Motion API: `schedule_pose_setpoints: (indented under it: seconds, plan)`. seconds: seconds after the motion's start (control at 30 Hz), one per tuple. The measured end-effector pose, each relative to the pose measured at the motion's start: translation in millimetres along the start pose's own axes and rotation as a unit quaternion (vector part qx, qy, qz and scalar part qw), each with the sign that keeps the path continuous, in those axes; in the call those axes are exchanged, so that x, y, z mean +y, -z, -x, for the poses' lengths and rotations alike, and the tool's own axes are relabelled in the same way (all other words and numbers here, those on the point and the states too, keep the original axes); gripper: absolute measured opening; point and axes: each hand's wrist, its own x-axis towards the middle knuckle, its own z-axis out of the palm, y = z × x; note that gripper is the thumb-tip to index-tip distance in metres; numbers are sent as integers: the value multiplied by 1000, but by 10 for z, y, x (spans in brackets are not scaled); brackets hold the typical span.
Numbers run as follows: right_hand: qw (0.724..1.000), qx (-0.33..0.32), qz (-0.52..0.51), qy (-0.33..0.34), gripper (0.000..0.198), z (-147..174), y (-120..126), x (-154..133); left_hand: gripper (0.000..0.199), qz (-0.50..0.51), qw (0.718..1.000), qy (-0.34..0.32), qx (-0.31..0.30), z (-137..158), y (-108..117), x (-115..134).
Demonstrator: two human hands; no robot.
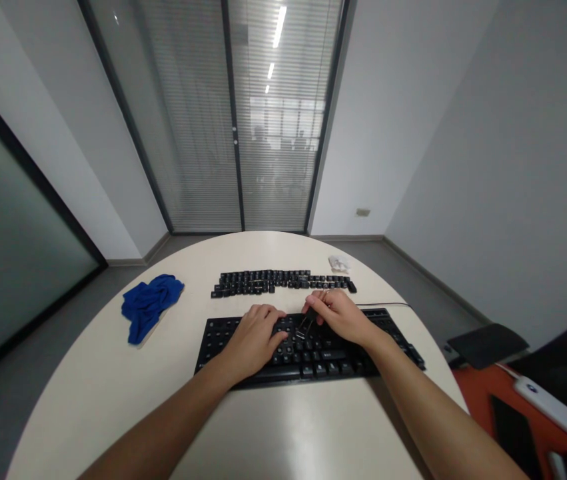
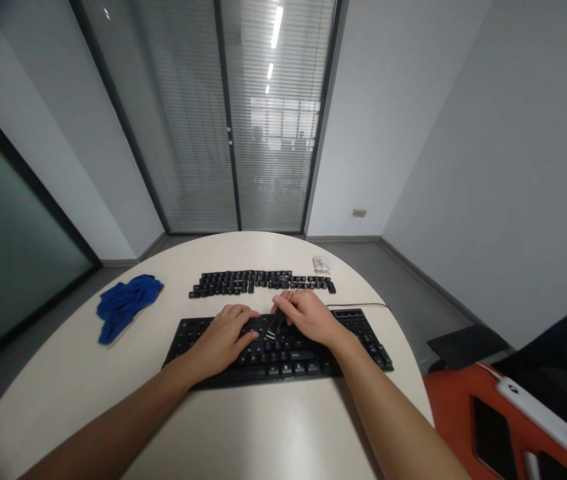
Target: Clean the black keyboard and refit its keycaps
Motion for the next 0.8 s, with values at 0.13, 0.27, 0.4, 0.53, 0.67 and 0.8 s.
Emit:
schedule_pose_setpoints:
  seconds: [0.13, 0.27, 0.4, 0.53, 0.67, 0.8]
  plan:
    - [1000, -11, -16, -7, 57, -5, -86, -10, 29, 4, 1000, -2, 6, 47, 33, -128]
    - [999, -25, -24, -6, 55, -18, -207, -56, 28, 31, 999, 6, 34, 101, 75, -214]
    - [1000, -20, -16, 9, 53, -28, -277, -126, 24, 68, 996, 0, 49, 127, 90, -206]
    - [999, -25, -19, 22, 51, -28, -288, -186, 22, 80, 996, 2, 45, 126, 95, -174]
    - [999, -18, -19, 40, 49, -28, -295, -241, 19, 78, 996, 3, 45, 122, 111, -152]
    - [999, -25, -4, 37, 44, -20, -308, -291, 16, 75, 996, 4, 41, 122, 124, -136]
